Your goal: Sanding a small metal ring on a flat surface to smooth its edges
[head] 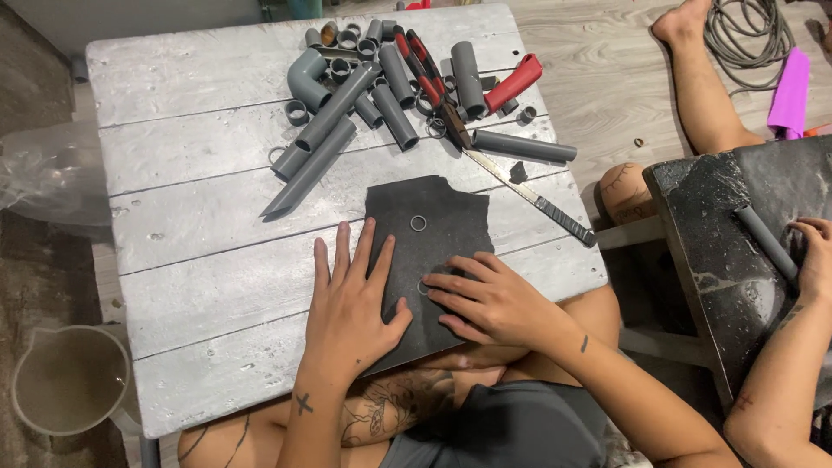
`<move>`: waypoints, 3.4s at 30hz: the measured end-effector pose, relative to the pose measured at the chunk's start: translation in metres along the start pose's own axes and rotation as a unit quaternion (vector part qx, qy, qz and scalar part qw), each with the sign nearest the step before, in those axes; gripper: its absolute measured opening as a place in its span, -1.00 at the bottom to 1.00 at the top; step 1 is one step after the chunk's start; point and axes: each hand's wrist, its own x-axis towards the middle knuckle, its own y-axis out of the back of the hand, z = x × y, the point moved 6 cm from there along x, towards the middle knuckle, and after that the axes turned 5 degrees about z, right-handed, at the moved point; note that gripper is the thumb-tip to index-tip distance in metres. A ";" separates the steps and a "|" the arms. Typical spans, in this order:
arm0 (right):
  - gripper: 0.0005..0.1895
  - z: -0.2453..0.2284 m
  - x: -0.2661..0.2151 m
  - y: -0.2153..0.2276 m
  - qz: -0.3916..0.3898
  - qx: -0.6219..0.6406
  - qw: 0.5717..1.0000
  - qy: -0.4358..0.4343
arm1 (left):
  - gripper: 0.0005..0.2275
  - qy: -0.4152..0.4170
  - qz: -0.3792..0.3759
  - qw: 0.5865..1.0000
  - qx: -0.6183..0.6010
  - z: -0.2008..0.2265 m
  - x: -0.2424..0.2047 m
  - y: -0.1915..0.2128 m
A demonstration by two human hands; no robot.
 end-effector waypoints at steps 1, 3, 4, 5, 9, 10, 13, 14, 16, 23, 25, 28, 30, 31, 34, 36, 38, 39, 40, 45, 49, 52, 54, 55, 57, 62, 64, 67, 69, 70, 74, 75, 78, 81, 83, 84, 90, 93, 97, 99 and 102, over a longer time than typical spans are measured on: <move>-0.73 0.003 0.001 -0.001 0.029 -0.008 0.999 -0.015 | -0.34 0.028 -0.006 0.999 -0.035 0.000 0.002 0.002; -0.73 0.008 -0.001 -0.001 0.058 -0.017 0.998 -0.030 | -0.35 0.055 -0.011 0.996 -0.069 0.000 0.003 0.004; -0.73 0.010 -0.003 -0.001 0.064 -0.024 0.997 -0.037 | -0.35 0.054 -0.009 0.996 -0.070 0.000 0.004 0.004; -0.72 0.013 -0.006 0.000 0.070 -0.030 0.996 -0.045 | -0.36 0.054 -0.006 0.996 -0.070 -0.001 0.004 0.005; -0.71 0.012 -0.006 -0.002 0.059 -0.026 0.997 -0.053 | -0.37 0.053 -0.009 0.996 -0.071 -0.003 0.000 0.003; -0.69 0.011 -0.003 -0.002 0.045 -0.017 0.998 -0.031 | -0.37 0.026 0.000 0.999 -0.036 -0.003 -0.001 0.001; -0.67 0.007 0.002 -0.007 0.035 0.010 0.999 -0.017 | -0.34 -0.007 0.034 0.999 0.008 -0.003 -0.010 0.000; -0.68 0.011 0.002 -0.006 0.038 0.031 0.998 -0.028 | -0.31 -0.013 0.054 0.998 0.012 -0.004 -0.005 -0.003; -0.68 0.011 0.000 0.000 0.040 0.017 0.999 -0.031 | -0.28 -0.019 0.059 0.997 0.052 -0.013 -0.012 -0.025; -0.65 0.019 -0.018 0.018 0.021 0.013 0.998 -0.064 | -0.04 -0.009 0.121 0.972 0.201 -0.067 -0.021 -0.125; -0.65 0.020 -0.023 0.020 0.027 0.006 0.997 -0.066 | -0.06 0.007 0.110 0.976 0.188 -0.061 -0.020 -0.116; -0.65 0.019 -0.027 0.019 0.035 -0.004 0.997 -0.062 | -0.10 0.029 0.097 0.979 0.175 -0.061 -0.020 -0.114; -0.65 0.017 -0.026 0.022 0.038 -0.010 0.997 -0.060 | -0.11 0.030 0.095 0.980 0.175 -0.061 -0.019 -0.114; -0.66 0.016 -0.025 0.024 0.031 -0.013 0.998 -0.061 | -0.11 0.035 0.092 0.980 0.172 -0.062 -0.019 -0.113; -0.68 0.011 -0.023 0.026 0.027 -0.014 0.998 -0.059 | -0.12 0.044 0.092 0.982 0.160 -0.058 -0.018 -0.105; -0.68 0.009 -0.022 0.028 0.030 -0.013 0.998 -0.057 | -0.14 0.046 0.096 0.983 0.151 -0.056 -0.018 -0.101; -0.66 0.006 -0.020 0.029 0.021 -0.002 0.998 -0.057 | -0.14 0.046 0.087 0.984 0.151 -0.057 -0.018 -0.102; -0.66 0.006 -0.021 0.028 0.021 -0.001 0.998 -0.058 | -0.14 0.046 0.086 0.984 0.151 -0.058 -0.017 -0.102; -0.65 0.006 -0.022 0.027 0.020 0.004 0.998 -0.059 | -0.15 0.043 0.077 0.984 0.152 -0.058 -0.017 -0.103; -0.63 0.005 -0.024 0.025 0.007 0.013 0.998 -0.064 | -0.17 0.042 0.070 0.987 0.136 -0.054 -0.017 -0.097; -0.60 0.005 -0.026 0.021 0.016 0.022 0.998 -0.063 | -0.16 0.038 0.074 0.987 0.134 -0.052 -0.018 -0.094; -0.56 0.006 -0.028 0.016 0.012 0.024 0.997 -0.066 | -0.15 0.039 0.072 0.987 0.136 -0.055 -0.018 -0.098; -0.55 0.006 -0.028 0.014 0.005 0.023 0.997 -0.068 | -0.15 0.038 0.068 0.987 0.139 -0.057 -0.019 -0.101; -0.56 0.006 -0.027 0.015 0.011 0.023 0.998 -0.063 | -0.15 0.034 0.071 0.987 0.141 -0.056 -0.019 -0.100; -0.57 0.005 -0.027 0.016 0.017 0.023 0.998 -0.058 | -0.15 0.029 0.073 0.987 0.143 -0.055 -0.019 -0.098; -0.61 0.005 -0.025 0.019 0.015 0.024 0.998 -0.061 | -0.13 0.039 0.084 0.988 0.125 -0.049 -0.018 -0.087; -0.61 0.004 -0.024 0.022 0.016 0.028 0.998 -0.058 | -0.13 0.038 0.080 0.988 0.128 -0.048 -0.018 -0.087; -0.63 0.003 -0.023 0.024 0.016 0.033 0.998 -0.055 | -0.13 0.034 0.080 0.988 0.130 -0.048 -0.017 -0.087; -0.64 0.002 -0.023 0.024 0.016 0.034 0.998 -0.056 | -0.13 0.033 0.083 0.988 0.128 -0.046 -0.018 -0.085; -0.64 0.002 -0.023 0.024 0.018 0.030 0.998 -0.054 | -0.14 0.033 0.084 0.988 0.123 -0.045 -0.018 -0.083; -0.64 0.003 -0.022 0.014 0.024 0.022 0.998 -0.053 | -0.16 0.032 0.092 0.988 0.118 -0.042 -0.018 -0.078; -0.64 0.002 -0.018 0.014 0.024 0.022 0.998 -0.053 | -0.16 0.032 0.092 0.988 0.118 -0.042 -0.018 -0.079; -0.59 -0.001 -0.005 0.013 0.026 0.054 0.997 -0.040 | -0.15 0.030 0.086 0.987 0.129 -0.043 -0.018 -0.080; -0.60 -0.003 0.009 0.009 0.024 0.037 0.999 -0.016 | -0.15 0.025 0.106 0.987 0.117 -0.041 -0.019 -0.076; -0.59 -0.002 0.016 0.003 0.025 0.052 0.998 -0.010 | -0.16 0.021 0.116 0.987 0.107 -0.040 -0.019 -0.074; -0.59 0.000 0.019 0.002 0.025 0.053 0.998 -0.010 | -0.16 0.022 0.115 0.987 0.107 -0.040 -0.018 -0.073; -0.61 0.011 0.020 0.006 0.023 0.023 0.999 0.009 | -0.18 0.028 0.094 0.988 0.115 -0.040 -0.018 -0.070; -0.62 0.020 0.005 0.011 -0.003 0.015 1.000 -0.011 | -0.21 0.030 0.095 0.990 0.099 -0.039 -0.018 -0.069; -0.64 0.027 -0.019 0.022 -0.010 -0.001 0.999 -0.031 | -0.20 0.030 0.083 0.989 0.118 -0.042 -0.018 -0.075; -0.65 0.027 -0.028 0.027 -0.011 -0.010 0.999 -0.033 | -0.20 0.031 0.079 0.989 0.119 -0.042 -0.017 -0.077; -0.66 0.019 -0.033 0.032 -0.016 -0.001 0.999 -0.030 | -0.20 0.030 0.083 0.989 0.122 -0.041 -0.018 -0.076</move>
